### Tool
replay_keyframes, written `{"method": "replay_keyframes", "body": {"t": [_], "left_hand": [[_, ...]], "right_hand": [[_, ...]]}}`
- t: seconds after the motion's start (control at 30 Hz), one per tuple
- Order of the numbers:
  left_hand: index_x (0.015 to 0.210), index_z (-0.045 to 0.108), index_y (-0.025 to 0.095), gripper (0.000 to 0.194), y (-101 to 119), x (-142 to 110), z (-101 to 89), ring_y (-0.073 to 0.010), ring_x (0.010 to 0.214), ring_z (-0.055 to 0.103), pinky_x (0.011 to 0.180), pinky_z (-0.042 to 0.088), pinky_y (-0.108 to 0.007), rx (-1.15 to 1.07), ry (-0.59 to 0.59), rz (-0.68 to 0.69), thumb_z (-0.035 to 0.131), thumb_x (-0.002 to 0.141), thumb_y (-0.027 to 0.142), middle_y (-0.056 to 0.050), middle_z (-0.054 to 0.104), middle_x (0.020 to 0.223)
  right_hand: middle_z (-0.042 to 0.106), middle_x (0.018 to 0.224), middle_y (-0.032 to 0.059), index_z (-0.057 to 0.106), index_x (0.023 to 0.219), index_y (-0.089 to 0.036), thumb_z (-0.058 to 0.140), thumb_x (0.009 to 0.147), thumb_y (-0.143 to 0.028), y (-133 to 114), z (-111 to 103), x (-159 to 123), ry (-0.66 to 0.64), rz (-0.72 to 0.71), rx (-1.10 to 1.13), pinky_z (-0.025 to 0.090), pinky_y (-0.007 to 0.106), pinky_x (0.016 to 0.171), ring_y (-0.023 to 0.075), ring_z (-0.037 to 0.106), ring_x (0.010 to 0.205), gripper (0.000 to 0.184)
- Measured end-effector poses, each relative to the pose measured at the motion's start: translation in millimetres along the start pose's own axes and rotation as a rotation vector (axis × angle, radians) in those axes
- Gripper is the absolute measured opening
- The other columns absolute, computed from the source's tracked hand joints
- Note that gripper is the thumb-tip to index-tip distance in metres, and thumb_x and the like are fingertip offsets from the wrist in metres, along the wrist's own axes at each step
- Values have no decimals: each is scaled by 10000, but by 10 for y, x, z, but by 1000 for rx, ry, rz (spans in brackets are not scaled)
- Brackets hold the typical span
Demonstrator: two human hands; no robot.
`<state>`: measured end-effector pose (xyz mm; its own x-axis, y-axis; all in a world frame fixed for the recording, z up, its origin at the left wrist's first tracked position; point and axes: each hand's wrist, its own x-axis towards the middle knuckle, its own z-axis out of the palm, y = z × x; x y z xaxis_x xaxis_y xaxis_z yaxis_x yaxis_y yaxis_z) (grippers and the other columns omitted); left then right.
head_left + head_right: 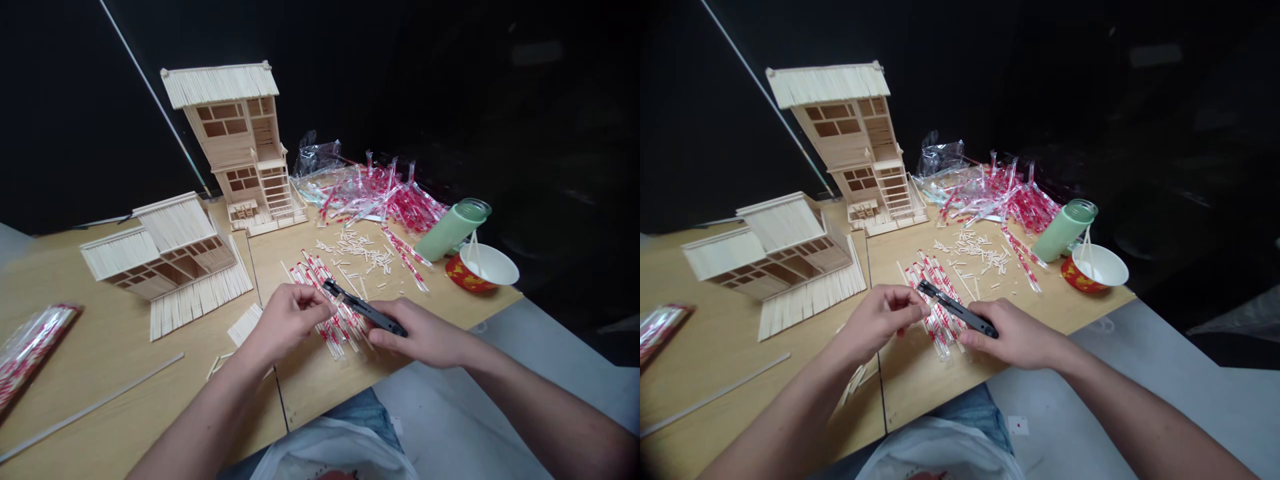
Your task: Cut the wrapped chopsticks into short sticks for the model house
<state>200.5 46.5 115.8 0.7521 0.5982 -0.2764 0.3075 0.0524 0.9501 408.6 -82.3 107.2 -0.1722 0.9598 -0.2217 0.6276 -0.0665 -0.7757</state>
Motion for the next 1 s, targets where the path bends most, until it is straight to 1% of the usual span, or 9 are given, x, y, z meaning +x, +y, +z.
{"method": "replay_keyframes", "body": {"t": [0.17,0.3,0.5,0.57,0.67,0.73,0.77,0.87,1.0], "left_hand": [[689,703,146,225,17,18,22,-83,510,432,523,338,-219,103,35,101,655,787,343,20,575,573],[695,714,141,231,10,35,34,-89,520,440,532,350,-219,124,43,96,655,798,340,9,589,578],[699,728,145,219,-43,90,61,-101,530,452,529,341,-220,164,51,86,651,803,322,1,603,577],[689,721,148,221,-49,94,75,-108,538,467,532,337,-224,218,86,109,646,816,312,-3,614,581],[701,714,160,220,-42,62,91,-127,581,531,569,359,-237,354,168,223,634,857,293,-22,665,634],[727,721,170,206,-33,24,95,-137,612,570,598,378,-246,438,208,294,631,878,279,-34,690,676],[737,723,174,202,-29,4,95,-139,618,580,605,386,-248,463,219,318,631,885,277,-37,695,686],[763,726,182,204,-20,-47,89,-144,630,597,614,407,-251,491,243,364,635,901,301,-40,700,701],[775,722,182,186,-29,-94,72,-141,635,604,623,426,-250,522,284,399,642,901,292,-37,704,709]], "right_hand": [[526,661,-26,544,769,-177,557,924,-586,-10,-29,6,47,12,-43,298,258,577,125,460,615,438],[553,649,-26,568,771,-171,588,914,-565,21,-15,11,69,21,-66,303,253,578,121,465,604,419],[583,624,-13,577,729,-171,561,914,-577,152,92,57,106,80,-71,307,247,550,124,487,575,447],[569,567,-16,548,699,-184,556,900,-612,200,104,79,155,143,-20,318,249,531,130,493,532,473],[513,456,-27,469,648,-211,491,896,-694,272,64,94,185,260,196,378,264,519,138,492,441,544],[556,510,-10,479,692,-208,454,898,-724,302,16,89,165,239,320,421,276,542,154,542,480,556],[591,574,4,507,743,-198,459,899,-721,305,-7,83,159,199,324,434,280,566,164,571,535,548],[642,740,34,573,892,-167,511,907,-674,243,-43,61,179,94,151,427,288,639,184,588,687,511],[631,751,29,582,896,-167,493,934,-646,35,-20,35,179,76,1,366,279,617,177,555,685,488]]}}
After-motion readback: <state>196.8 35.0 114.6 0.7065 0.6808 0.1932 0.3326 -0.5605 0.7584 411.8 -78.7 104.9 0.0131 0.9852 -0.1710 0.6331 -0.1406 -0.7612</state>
